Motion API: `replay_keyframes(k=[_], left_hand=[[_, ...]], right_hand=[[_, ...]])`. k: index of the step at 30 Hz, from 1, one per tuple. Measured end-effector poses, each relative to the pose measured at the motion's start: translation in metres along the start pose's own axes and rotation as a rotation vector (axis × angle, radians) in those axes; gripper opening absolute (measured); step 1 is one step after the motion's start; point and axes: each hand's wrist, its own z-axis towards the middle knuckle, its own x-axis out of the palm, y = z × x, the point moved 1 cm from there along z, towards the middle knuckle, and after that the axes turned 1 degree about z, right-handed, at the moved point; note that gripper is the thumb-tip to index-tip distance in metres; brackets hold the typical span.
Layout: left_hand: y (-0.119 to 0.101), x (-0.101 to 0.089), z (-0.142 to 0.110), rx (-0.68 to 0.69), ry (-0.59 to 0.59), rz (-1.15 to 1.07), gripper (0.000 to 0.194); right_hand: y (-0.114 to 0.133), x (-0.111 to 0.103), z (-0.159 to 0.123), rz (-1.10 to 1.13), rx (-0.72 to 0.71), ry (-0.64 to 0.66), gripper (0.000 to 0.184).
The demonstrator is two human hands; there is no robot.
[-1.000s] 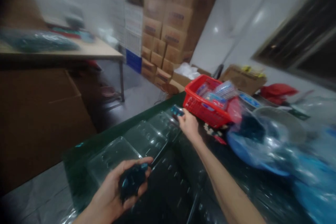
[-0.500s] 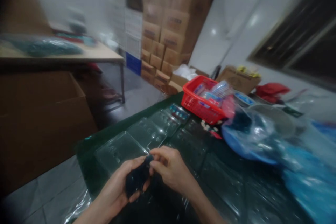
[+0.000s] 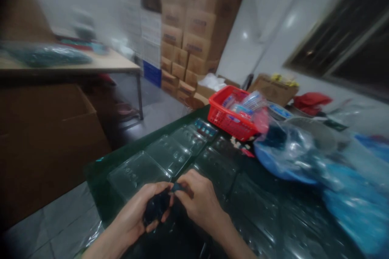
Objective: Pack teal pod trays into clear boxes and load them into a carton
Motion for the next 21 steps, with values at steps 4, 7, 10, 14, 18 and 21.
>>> replay_keyframes(k=[4,7,10,14,18,21], left_hand=[[0.0,0.001,0.0,0.091,-0.025,-0.022,0.031],[0.003,0.003,-0.001,0.13,-0.077,-0.038,0.025],[0.008,0.003,0.0,0.118,-0.112,-0.042,0.029],[0.012,0.001,0.001,0.112,-0.147,-0.029,0.03],[0.01,-0.001,-0.001,0.143,-0.163,-0.024,0.025],[0.009,-0.001,-0.002,0.149,-0.132,-0.011,0.023]], right_hand=[[0.001,0.011,-0.005,0.317,0.152,-0.102,0.005],[0.0,0.024,-0.008,0.576,0.229,-0.114,0.01],[0.0,0.038,-0.008,0.76,0.269,-0.135,0.017],[0.004,0.047,-0.008,0.7,0.307,-0.189,0.018],[0.01,0.041,-0.011,0.679,0.274,-0.193,0.018],[0.009,0.033,-0.013,0.767,0.282,-0.116,0.015]])
